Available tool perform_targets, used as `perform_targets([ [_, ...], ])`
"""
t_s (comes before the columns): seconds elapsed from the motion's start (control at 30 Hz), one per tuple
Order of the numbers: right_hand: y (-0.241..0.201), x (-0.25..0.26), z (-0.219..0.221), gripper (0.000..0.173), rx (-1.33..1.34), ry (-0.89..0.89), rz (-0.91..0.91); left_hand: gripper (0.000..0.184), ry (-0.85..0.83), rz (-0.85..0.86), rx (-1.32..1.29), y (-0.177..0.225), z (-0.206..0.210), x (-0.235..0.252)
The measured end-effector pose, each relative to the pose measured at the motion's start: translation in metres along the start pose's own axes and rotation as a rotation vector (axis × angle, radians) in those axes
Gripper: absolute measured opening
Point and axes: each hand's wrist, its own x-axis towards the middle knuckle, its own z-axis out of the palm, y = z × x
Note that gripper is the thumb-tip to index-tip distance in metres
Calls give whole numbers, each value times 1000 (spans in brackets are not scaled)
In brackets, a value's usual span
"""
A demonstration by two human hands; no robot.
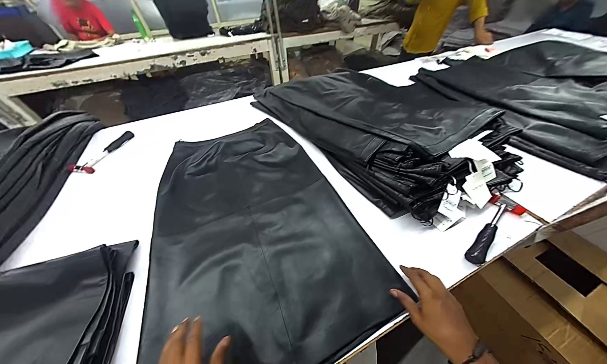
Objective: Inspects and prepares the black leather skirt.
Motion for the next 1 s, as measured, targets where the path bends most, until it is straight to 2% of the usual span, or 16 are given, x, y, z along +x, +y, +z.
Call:
perform_targets([
  [0.1,-21,3,15,77,-83,38,-140,72,-12,299,3,47,37,40],
  [0.17,-31,0,27,84,-158,30,-179,79,-19,402,47,70,62,57],
  [0.23,-32,-7,38,89,-215,-29,-172,88,-45,411,113,79,86,62],
  [0.3,-27,-11,47,92,-254,-53,-172,95,-161,356,177,79,96,62],
  [0.37,-24,-12,52,91,-266,-42,-172,94,-279,326,239,87,87,68],
  [0.43,-25,-13,54,91,-264,-28,-169,85,-371,330,288,104,70,80],
  [0.57,-25,-12,55,90,-236,-1,-172,64,-214,558,235,165,68,117],
  [0.7,-24,-12,56,90,-221,-8,-159,67,-167,737,151,232,119,156],
  [0.87,-21,-13,52,87,-205,20,-149,80,-183,736,95,245,184,172],
  [1.0,-12,-22,52,89,-214,37,-127,85,-157,718,99,242,194,169],
])
